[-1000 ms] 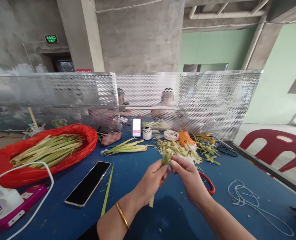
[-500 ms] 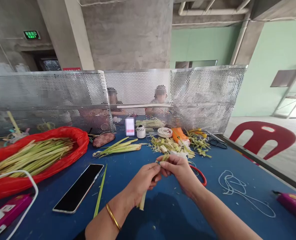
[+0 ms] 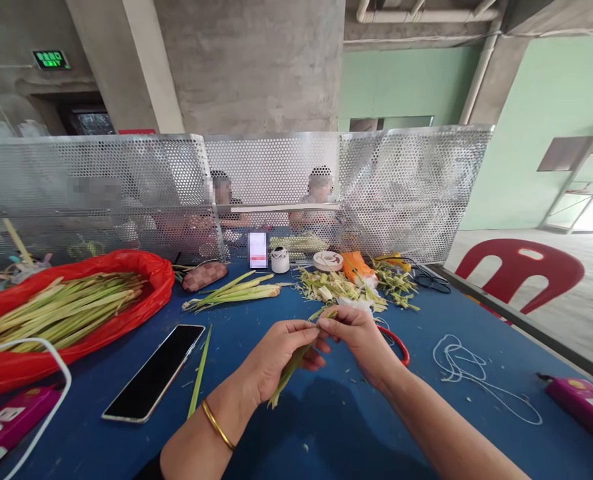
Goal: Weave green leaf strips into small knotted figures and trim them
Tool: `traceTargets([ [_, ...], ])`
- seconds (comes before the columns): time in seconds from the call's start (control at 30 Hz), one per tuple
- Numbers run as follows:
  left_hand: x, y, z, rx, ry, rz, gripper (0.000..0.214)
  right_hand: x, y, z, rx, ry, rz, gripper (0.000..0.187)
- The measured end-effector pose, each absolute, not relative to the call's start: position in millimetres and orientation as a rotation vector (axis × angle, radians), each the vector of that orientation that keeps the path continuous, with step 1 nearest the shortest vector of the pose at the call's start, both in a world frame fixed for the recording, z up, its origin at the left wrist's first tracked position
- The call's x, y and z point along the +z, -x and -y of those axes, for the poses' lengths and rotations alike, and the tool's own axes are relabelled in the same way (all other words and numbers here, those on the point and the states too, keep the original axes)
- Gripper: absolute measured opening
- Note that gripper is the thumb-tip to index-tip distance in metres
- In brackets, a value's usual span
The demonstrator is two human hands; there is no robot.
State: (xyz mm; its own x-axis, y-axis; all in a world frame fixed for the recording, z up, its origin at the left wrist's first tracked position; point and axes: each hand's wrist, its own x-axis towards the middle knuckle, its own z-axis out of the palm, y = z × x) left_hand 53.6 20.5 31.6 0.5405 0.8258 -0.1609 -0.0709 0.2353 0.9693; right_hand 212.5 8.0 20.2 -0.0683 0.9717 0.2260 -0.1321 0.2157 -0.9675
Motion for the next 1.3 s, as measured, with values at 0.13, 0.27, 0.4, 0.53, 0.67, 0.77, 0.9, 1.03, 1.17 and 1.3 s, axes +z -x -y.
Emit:
traceTargets([
  [0.13, 32.0, -51.4, -21.8, 0.729, -1.162, -0.783, 0.026, 20.4, -211.2, -6.6, 1.163, 0.917, 1.274, 0.024],
  [0.27, 31.9, -51.4, -22.6, 0.713, -1.142, -0.833, 0.028, 17.9, -210.3, -6.4, 1.119, 0.958, 1.245, 0.024],
  [0.4, 30.9, -54.3, -22.2, 0.786, -1.308, -0.891, 0.027, 11.6, -208.9, -8.0, 1.050, 1.036, 1.234, 0.023],
  [0.53, 29.9, -55.5, -21.9, 0.853, -1.512, -0.995, 0.023, 7.8, -205.7, -8.9, 1.030, 1.072, 1.231, 0.022],
  [0.67, 34.8, -53.8, -20.4, 0.837, -1.557, -1.025, 0.025, 10.6, -206.3, -7.4, 1.091, 1.057, 1.221, 0.021],
  [0.77, 39.4, -52.8, -19.7, 0.816, -1.461, -0.997, 0.023, 15.4, -211.5, -7.4, 1.222, 1.024, 1.250, 0.024],
  [0.9, 39.0, -50.9, -21.4, 0.785, -1.339, -0.936, 0.020, 18.6, -218.5, -9.1, 1.349, 0.948, 1.325, 0.027],
  [1.03, 36.7, -49.2, -22.1, 0.731, -1.300, -0.908, 0.017, 17.6, -218.0, -9.2, 1.343, 0.937, 1.314, 0.019],
  [1.17, 38.0, -49.3, -20.3, 0.742, -1.363, -0.925, 0.020, 15.4, -212.9, -8.6, 1.225, 0.968, 1.247, 0.024],
  [1.3, 39.2, -49.4, -20.0, 0.763, -1.549, -0.976, 0.027, 12.2, -209.3, -8.6, 1.160, 1.005, 1.199, 0.026],
])
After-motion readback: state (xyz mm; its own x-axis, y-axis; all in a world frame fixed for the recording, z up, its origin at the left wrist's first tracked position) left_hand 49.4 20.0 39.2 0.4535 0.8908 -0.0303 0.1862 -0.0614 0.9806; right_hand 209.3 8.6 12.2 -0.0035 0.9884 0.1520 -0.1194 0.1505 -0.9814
